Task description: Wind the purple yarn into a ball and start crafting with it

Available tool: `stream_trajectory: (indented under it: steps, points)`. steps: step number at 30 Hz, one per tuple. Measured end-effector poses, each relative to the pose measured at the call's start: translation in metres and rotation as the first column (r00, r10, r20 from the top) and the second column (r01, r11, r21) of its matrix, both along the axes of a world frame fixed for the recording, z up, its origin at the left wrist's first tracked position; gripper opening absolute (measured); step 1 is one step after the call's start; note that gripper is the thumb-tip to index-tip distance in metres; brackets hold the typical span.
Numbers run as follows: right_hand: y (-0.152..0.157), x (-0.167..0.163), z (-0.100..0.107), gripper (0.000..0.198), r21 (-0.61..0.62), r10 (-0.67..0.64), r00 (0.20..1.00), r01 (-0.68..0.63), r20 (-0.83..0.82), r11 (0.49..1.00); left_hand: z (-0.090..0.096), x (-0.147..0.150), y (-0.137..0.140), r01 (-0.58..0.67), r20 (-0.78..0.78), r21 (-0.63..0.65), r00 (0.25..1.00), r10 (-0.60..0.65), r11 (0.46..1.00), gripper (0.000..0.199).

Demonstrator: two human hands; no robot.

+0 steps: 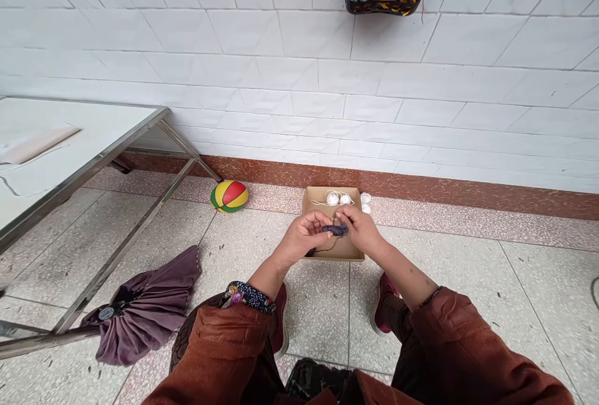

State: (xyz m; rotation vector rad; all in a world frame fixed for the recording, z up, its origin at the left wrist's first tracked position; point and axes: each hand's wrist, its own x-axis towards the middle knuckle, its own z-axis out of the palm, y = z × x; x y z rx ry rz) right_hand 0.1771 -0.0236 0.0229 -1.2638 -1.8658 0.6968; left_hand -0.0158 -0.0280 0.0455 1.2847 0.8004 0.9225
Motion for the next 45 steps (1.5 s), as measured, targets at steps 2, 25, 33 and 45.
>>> stream_trajectory:
  steps: [2,25,33,45]
  points:
    - [-0.004,-0.007,-0.007,0.020,-0.031,0.070,0.994,-0.068,0.078,0.997,-0.002,0.000,0.005,-0.095,0.046,0.000,0.994,0.095,0.995,0.027]
    - [0.008,0.007,0.002,0.025,-0.026,-0.059,0.996,0.058,-0.059,0.998,-0.002,0.006,-0.005,-0.020,-0.051,0.050,0.998,0.022,0.999,0.023]
    - [-0.008,-0.016,-0.014,0.017,-0.086,0.205,0.970,-0.195,0.129,0.977,-0.005,0.000,0.007,-0.275,-0.001,0.038,0.961,0.275,0.961,0.024]
    - [-0.007,0.002,0.026,0.027,0.050,0.226,0.972,-0.223,-0.063,0.973,-0.011,-0.002,0.006,-0.162,-0.292,0.310,0.921,0.257,0.937,0.010]
